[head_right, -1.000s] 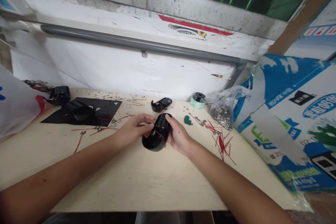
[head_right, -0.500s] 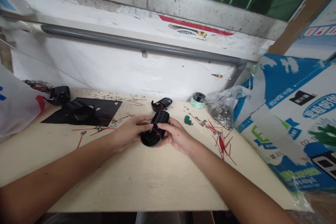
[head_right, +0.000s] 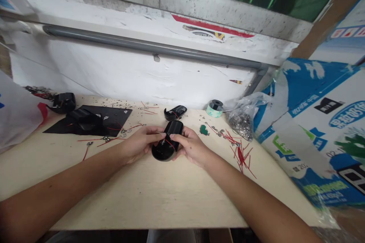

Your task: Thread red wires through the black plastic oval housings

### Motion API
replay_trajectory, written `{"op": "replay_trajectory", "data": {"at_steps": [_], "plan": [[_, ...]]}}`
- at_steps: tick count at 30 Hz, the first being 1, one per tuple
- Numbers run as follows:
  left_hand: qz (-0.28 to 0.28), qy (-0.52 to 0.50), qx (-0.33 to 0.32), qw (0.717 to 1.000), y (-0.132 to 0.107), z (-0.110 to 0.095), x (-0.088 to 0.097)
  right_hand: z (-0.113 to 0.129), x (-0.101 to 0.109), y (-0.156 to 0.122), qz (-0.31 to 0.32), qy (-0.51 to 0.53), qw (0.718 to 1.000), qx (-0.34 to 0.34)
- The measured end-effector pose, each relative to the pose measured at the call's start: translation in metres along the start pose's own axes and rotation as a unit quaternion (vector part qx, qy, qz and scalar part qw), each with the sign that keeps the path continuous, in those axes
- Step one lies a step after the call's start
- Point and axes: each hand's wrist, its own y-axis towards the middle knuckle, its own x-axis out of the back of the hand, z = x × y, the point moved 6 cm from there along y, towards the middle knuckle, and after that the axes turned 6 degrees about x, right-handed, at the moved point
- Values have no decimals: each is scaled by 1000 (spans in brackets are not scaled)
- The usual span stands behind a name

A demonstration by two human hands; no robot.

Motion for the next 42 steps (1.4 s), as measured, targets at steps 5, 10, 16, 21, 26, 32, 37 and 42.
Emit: {"op": "replay_trajectory", "data": {"at_steps": [5, 10, 16, 21, 26, 32, 37, 42], "plan": [[14, 10, -13, 1000, 0, -1, -1, 1, -3, -1, 2, -9, 1000, 9], [17, 16, -10, 1000, 3, 2, 1, 2, -3, -1, -4, 0, 1000, 14], [5, 7, 16, 1000, 3, 4, 0, 1, -2, -3, -7, 14, 1000, -6], [-14, 22, 16, 1000, 2, 4, 2, 1, -3, -3, -10, 8, 1000, 3], [-25, 31, 5, 999, 1, 3, 2, 1, -3, -4, -15, -5, 1000, 6], [-69, 91, -40, 993, 1, -2, 8, 0, 0, -1, 13, 40, 999, -6], [-101, 311, -227, 917, -6, -25, 7, -4, 5, 1, -27, 38, 999, 5], [-58, 426, -309, 848, -16, -32, -6, -5, 2, 0, -43, 12, 999, 13]]}}
